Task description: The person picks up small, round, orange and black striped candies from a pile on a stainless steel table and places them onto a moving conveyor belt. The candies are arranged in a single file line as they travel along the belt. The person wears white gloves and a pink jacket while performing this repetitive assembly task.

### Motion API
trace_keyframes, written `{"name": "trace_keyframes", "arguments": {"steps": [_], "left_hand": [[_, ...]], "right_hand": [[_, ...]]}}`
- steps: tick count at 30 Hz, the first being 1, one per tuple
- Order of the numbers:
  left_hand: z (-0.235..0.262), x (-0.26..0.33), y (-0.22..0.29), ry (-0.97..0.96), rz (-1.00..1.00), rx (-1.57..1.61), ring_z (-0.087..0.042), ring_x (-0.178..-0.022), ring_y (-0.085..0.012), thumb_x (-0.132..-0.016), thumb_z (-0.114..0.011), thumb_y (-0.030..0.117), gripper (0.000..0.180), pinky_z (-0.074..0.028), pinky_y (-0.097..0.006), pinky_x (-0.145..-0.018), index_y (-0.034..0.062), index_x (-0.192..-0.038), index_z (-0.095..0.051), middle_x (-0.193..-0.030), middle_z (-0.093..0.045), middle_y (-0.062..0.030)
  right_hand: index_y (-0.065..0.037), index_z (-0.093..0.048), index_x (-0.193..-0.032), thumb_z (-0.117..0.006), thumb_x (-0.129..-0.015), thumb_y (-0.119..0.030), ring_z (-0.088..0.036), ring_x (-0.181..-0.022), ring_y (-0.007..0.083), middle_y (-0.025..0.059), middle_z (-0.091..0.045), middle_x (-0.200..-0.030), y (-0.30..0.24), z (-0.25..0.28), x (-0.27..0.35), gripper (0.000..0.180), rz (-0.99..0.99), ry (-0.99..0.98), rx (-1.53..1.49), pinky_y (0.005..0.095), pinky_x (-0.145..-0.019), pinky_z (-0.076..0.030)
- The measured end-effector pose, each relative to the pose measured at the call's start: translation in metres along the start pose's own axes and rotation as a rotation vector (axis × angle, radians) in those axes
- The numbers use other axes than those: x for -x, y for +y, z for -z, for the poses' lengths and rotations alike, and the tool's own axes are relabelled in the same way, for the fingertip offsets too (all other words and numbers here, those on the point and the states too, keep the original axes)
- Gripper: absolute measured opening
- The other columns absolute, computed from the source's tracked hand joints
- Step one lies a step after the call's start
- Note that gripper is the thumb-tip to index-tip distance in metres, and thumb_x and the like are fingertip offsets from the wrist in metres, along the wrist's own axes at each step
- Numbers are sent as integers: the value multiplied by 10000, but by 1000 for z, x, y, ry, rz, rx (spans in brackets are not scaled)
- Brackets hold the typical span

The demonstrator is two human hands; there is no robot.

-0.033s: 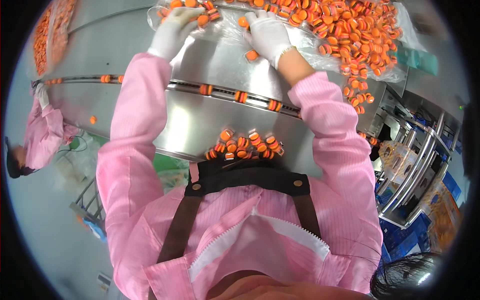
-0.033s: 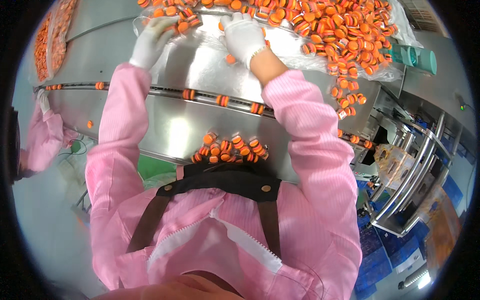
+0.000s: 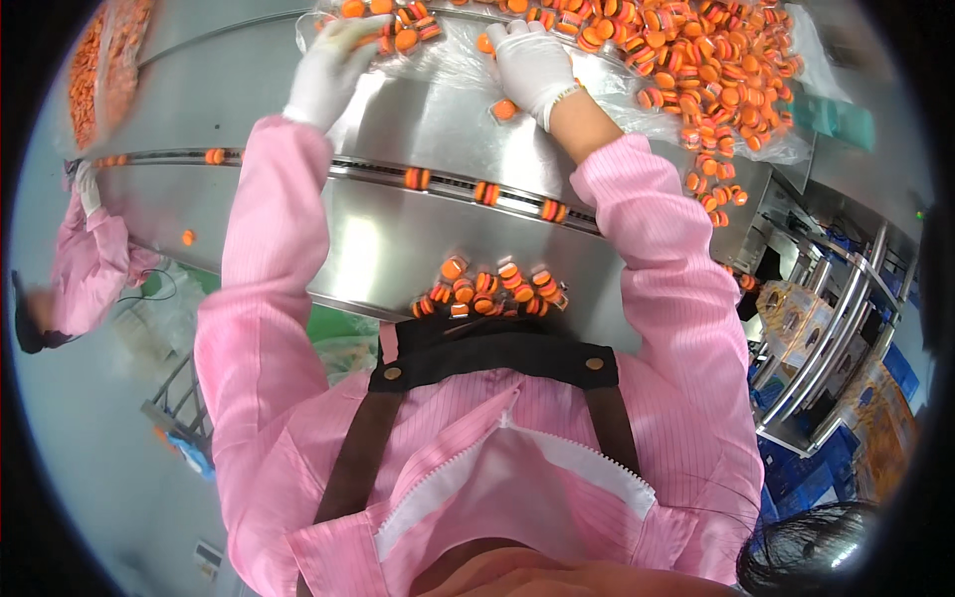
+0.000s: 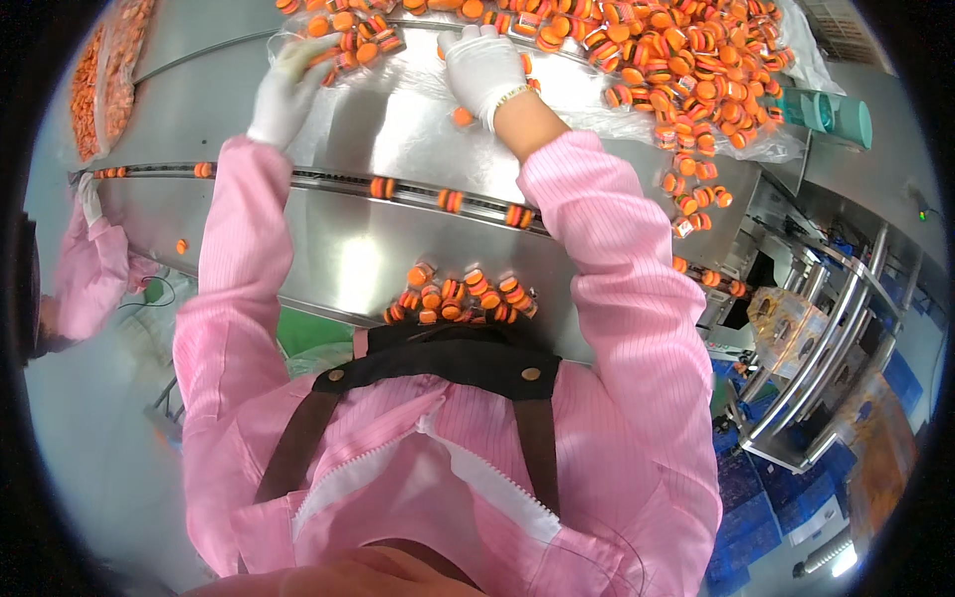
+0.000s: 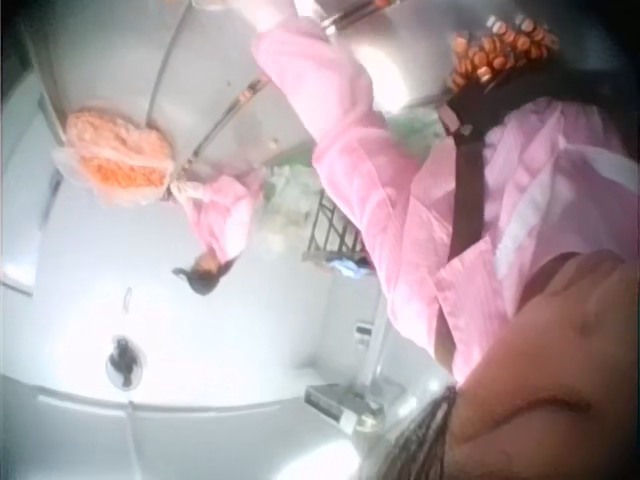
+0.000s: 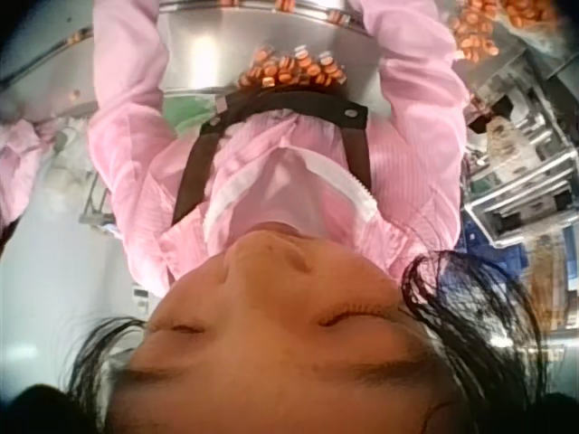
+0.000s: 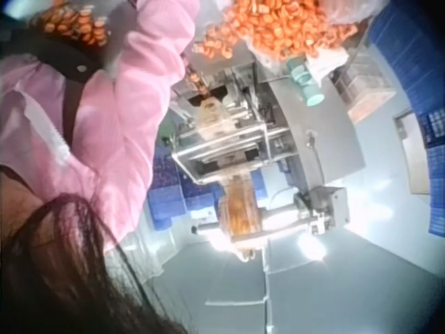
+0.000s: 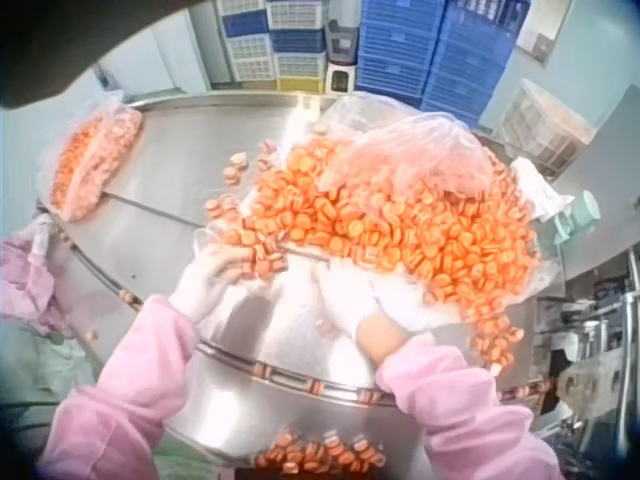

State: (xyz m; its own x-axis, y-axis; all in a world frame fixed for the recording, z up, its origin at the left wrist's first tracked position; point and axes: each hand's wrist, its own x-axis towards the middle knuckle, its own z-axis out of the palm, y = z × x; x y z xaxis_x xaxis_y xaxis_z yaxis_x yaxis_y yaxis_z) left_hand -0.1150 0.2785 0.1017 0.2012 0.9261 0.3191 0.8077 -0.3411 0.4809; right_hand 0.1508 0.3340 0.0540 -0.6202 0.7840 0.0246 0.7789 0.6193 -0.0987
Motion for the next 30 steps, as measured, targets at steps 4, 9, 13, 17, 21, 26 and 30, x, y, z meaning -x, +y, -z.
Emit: {"name": "trace_keyframes", "arguments": {"steps": [4, 9, 13, 17, 21, 26, 30], "left_hand": [[61, 61, -20, 86, 584, 522, -521, -789, -75, -957, -555, 99, 370, -463, -214, -710, 32, -1318, -514, -1006, -591, -44], [103, 162, -68, 172, 840, 583, -518, -739, -72, -926, -586, 50, 243, -442, -217, -617, 12, -1141, -479, -957, -608, -34], [125, 202, -95, -97, 972, 286, -578, -784, -119, -877, -649, 61, 247, -472, -263, -674, 15, -1072, -504, -949, -640, -59], [129, 200, -123, -229, 831, -64, -616, -846, -178, -844, -659, 43, 283, -495, -305, -790, 31, -1097, -531, -932, -642, -72], [121, 160, -116, -479, 783, -347, -625, -862, -317, -800, -664, 48, 266, -489, -389, -799, 49, -1044, -558, -915, -637, -156], [112, 147, -125, -670, 722, -390, -616, -885, -334, -772, -694, 50, 238, -487, -394, -789, 53, -992, -602, -988, -623, -157], [100, 145, -132, -677, 591, -314, -607, -961, -333, -756, -735, 89, 256, -486, -401, -825, 41, -984, -630, -1041, -615, -160]], "right_hand": [[-75, -581, -1028, -634, -814, -230, -584, -1012, 290, 132, -648, -973, -3, -12, -11, 270, -40, -28, 33, 406, -822, -502], [-50, -554, -929, -631, -797, -174, -580, -902, 307, 129, -604, -871, -45, 24, 46, 197, 44, 262, -342, 422, -788, -487], [-79, -571, -908, -594, -785, -172, -577, -898, 271, 98, -594, -923, -96, 9, 99, 156, 219, 135, -435, 416, -801, -484], [-81, -595, -913, -589, -779, -154, -585, -954, 249, 88, -618, -1055, -111, -13, 128, 152, 167, 28, -344, 390, -879, -471], [-79, -605, -958, -628, -770, -175, -578, -1020, 233, 72, -611, -1175, -104, -17, 141, 212, 149, 11, -250, 372, -932, -449], [-94, -599, -995, -671, -779, -208, -560, -1039, 241, 71, -604, -1161, -95, 6, 146, 255, 157, 9, -324, 370, -927, -450], [-94, -595, -1031, -648, -803, -182, -566, -1020, 277, 101, -600, -1093, -98, 17, 114, 250, 124, 37, -439, 390, -882, -471]]}}
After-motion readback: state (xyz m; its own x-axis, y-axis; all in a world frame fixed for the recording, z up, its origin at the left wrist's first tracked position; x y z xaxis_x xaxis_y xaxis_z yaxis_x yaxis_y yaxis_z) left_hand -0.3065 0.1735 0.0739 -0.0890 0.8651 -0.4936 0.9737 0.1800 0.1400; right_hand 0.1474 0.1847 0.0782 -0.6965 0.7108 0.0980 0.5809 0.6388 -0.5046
